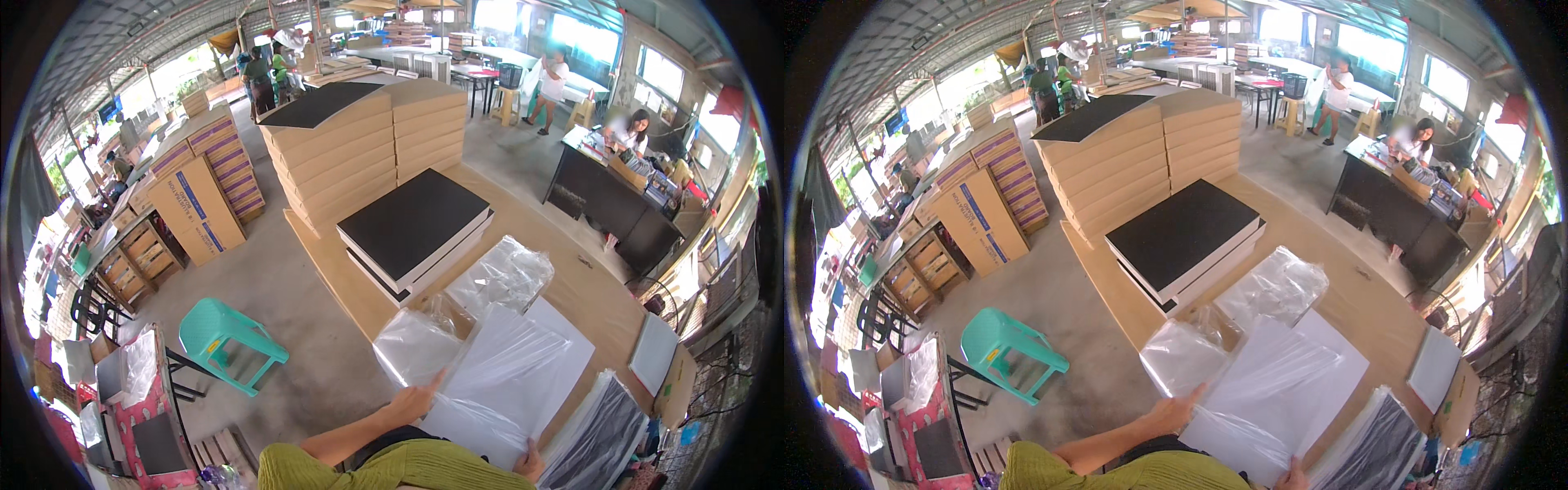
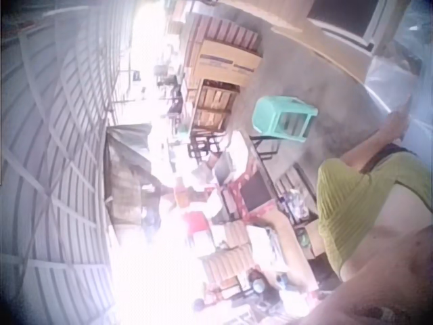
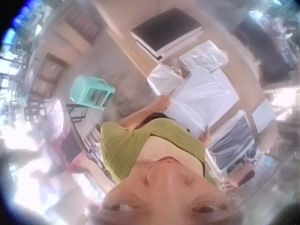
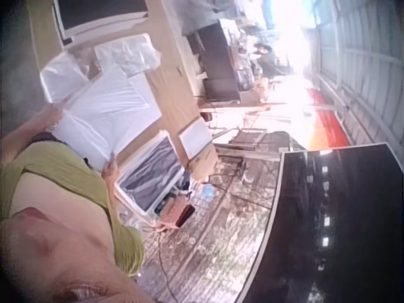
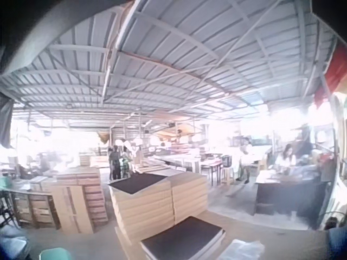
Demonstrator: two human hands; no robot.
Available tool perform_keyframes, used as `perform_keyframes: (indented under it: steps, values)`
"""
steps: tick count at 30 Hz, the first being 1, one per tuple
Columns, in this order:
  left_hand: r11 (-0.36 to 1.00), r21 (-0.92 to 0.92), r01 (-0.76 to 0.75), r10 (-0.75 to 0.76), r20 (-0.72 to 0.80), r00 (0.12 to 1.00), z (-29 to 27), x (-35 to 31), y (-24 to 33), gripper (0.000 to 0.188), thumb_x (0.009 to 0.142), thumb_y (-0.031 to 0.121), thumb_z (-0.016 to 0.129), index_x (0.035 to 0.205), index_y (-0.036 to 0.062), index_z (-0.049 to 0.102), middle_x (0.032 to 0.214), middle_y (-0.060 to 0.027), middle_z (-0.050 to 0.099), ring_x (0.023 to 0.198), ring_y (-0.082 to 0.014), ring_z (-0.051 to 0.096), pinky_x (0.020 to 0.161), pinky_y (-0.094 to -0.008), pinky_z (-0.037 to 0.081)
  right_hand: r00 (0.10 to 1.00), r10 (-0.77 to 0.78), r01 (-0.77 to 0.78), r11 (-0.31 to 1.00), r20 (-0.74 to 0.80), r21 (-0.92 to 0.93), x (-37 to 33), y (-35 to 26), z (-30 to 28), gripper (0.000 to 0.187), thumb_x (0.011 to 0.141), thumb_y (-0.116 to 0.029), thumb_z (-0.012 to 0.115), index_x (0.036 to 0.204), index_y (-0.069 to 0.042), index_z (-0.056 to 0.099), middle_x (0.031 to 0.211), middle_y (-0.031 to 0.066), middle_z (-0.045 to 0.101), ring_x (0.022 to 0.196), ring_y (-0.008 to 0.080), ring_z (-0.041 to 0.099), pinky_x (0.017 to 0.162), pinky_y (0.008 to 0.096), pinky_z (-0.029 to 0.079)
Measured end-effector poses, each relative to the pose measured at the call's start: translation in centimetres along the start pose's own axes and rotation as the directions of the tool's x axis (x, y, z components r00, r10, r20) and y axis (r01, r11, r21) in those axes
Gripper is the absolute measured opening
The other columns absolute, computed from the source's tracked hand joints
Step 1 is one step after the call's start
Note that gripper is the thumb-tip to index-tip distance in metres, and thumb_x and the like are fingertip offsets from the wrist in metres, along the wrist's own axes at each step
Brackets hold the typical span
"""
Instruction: The person places black and white boards into clear plastic bags and then stacks the bags on a table.
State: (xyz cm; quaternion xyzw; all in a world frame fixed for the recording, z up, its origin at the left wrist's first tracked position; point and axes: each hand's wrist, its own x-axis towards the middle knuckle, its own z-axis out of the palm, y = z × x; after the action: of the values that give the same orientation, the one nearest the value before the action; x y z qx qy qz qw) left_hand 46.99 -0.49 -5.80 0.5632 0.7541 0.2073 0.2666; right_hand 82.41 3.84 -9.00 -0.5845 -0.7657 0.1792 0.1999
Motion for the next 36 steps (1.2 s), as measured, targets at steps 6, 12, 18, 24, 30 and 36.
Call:
perform_keyframes:
  steps: [6,12,18,24,30,36]
  values:
    - [0.989,0.143,-0.027,0.008,0.13,0.992,-1.5,-3.4,0.1,0.079,0.078,0.011,0.053,0.146,0.0124,0.013,0.069,-0.0207,0.062,0.063,-0.0374,0.063,0.059,-0.0469,0.05,0.984,0.159,-0.176,0.865,0.076,0.471,-3.0,-1.2,-0.6,0.036,0.08,-0.02,0.062,0.113,-0.005,0.062,0.066,0.0072,0.06,0.062,0.0201,0.055,0.063,0.0333,0.047]
    - [0.993,0.087,-0.074,0.053,0.217,0.975,-1.3,-6.0,-1.0,0.076,0.083,0.013,0.053,0.147,0.0181,0.013,0.077,-0.0199,0.063,0.068,-0.037,0.062,0.063,-0.0448,0.05,0.927,0.185,-0.361,0.68,0.327,0.638,-4.1,-0.1,-1.0,0.03,0.084,-0.013,0.055,0.112,-0.003,0.061,0.076,0.0101,0.062,0.064,0.02,0.058,0.061,0.0329,0.048]
    - [0.888,-0.184,-0.421,0.456,0.24,0.857,-0.9,-5.5,-1.7,0.053,0.085,0.011,0.054,0.136,0.016,0.04,0.085,-0.0166,0.063,0.076,-0.031,0.062,0.07,-0.0409,0.049,0.869,0.22,-0.495,0.407,0.444,0.768,-6.7,5.2,-0.8,0.026,0.088,-0.006,0.047,0.111,-0.001,0.06,0.085,0.013,0.065,0.066,0.02,0.061,0.059,0.0324,0.05]
    - [0.804,-0.378,-0.458,0.53,0.107,0.842,1.1,-4.1,2.7,0.038,0.081,0.021,0.068,0.117,0.0092,0.061,0.085,-0.0127,0.065,0.075,-0.029,0.064,0.069,-0.0369,0.051,0.91,0.345,-0.142,0.78,-0.23,0.609,-2.6,0.2,-5.3,0.02,0.081,0.01,0.048,0.084,0.004,0.067,0.07,0.0082,0.054,0.059,0.0143,0.056,0.052,0.0266,0.045]
    - [0.61,-0.414,-0.676,0.774,0.127,0.62,5.7,0.1,12.9,0.043,0.08,0.022,0.07,0.118,0.0065,0.058,0.088,-0.0124,0.063,0.072,-0.028,0.064,0.062,-0.0344,0.052,0.714,0.39,-0.064,0.864,-0.582,0.499,-4.3,5.8,-12.5,0.025,0.08,0.014,0.042,0.083,0.004,0.066,0.08,0.0044,0.056,0.069,0.0109,0.055,0.056,0.0224,0.044]
    - [0.358,-0.401,-0.843,0.933,0.111,0.343,16.7,0.9,19.2,0.03,0.085,0.013,0.056,0.114,0.0027,0.058,0.078,-0.0118,0.059,0.062,-0.0275,0.061,0.053,-0.0376,0.051,0.493,0.53,-0.149,0.833,-0.69,0.533,-9.7,12.9,-15.8,0.024,0.081,0.01,0.043,0.08,0.003,0.066,0.076,0.002,0.057,0.067,0.0084,0.049,0.058,0.0217,0.039]
